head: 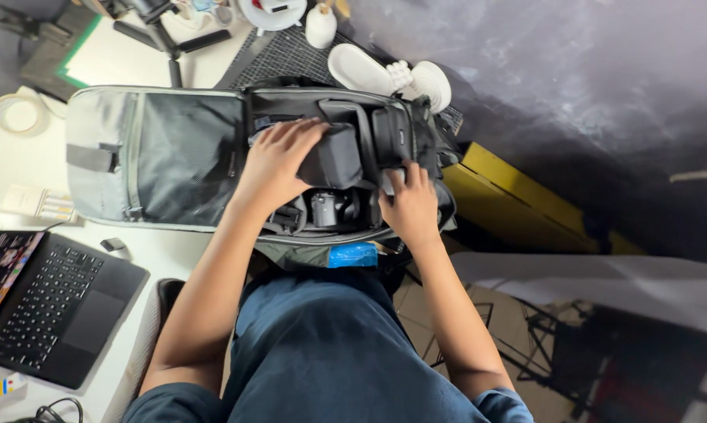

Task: The person attaches a lens cap to a camera, places the camera and several small accessory cases into a backpack, and سپس zips the backpack closed.

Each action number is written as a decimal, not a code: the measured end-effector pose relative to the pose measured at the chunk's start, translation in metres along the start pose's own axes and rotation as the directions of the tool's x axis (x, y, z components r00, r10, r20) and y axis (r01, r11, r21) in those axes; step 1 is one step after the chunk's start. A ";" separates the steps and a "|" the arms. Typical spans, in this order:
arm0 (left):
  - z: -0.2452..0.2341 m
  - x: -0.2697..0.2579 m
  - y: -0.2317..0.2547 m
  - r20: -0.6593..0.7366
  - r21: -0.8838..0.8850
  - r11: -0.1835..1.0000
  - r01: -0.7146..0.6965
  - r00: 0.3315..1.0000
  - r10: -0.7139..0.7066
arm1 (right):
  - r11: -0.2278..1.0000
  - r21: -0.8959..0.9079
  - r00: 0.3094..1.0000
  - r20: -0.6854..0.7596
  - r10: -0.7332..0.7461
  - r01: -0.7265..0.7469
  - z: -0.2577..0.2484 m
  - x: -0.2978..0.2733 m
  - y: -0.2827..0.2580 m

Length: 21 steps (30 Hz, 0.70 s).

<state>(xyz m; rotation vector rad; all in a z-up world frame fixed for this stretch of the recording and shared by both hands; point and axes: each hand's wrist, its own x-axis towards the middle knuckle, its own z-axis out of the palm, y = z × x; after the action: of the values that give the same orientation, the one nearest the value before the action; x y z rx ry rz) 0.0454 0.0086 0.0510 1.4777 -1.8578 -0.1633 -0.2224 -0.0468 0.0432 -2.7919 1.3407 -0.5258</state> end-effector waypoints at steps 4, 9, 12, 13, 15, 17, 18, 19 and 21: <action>0.005 -0.009 0.000 -0.036 0.112 0.993 -0.033 0.999 0.037 | 0.930 0.368 1.000 0.026 -0.007 -0.003 -0.025 0.022 -0.034; 0.026 0.000 -0.017 0.195 0.076 0.990 0.122 0.971 -0.135 | 0.769 0.615 0.965 0.261 0.013 -0.177 0.017 0.067 -0.035; 0.053 0.009 -0.035 0.231 -0.110 0.968 0.225 0.953 -0.196 | 0.823 0.500 0.936 0.336 0.102 -0.269 0.036 0.080 -0.022; 0.063 0.011 -0.040 0.224 -0.106 0.967 0.233 0.953 -0.205 | 0.824 0.502 0.937 0.338 0.091 -0.261 0.041 0.082 -0.019; 0.082 0.012 -0.050 0.303 -0.238 0.924 0.301 0.926 -0.224 | 0.853 0.355 0.865 0.462 0.195 -0.382 0.048 0.085 -0.014; 0.094 0.016 -0.065 0.328 -0.230 0.917 0.327 0.913 -0.243 | 0.861 0.348 0.873 0.446 0.196 -0.371 0.056 0.087 -0.012; 0.099 0.015 -0.070 0.360 -0.221 0.909 0.354 0.896 -0.261 | 0.866 0.341 0.879 0.433 0.202 -0.367 0.061 0.086 -0.011; 0.104 0.013 -0.072 0.360 -0.221 0.907 0.359 0.894 -0.266 | 0.866 0.340 0.877 0.437 0.198 -0.365 0.067 0.085 -0.010; 0.107 0.008 -0.075 0.353 -0.141 0.941 0.309 0.903 -0.244 | 0.922 0.243 0.880 0.443 0.172 -0.302 0.080 0.086 -0.013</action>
<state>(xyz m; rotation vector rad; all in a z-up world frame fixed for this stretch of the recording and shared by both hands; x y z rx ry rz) 0.0390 -0.0587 -0.0612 1.6459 -1.8107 -0.7536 -0.1391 -0.1156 -0.0045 -2.2704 1.3427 -0.1044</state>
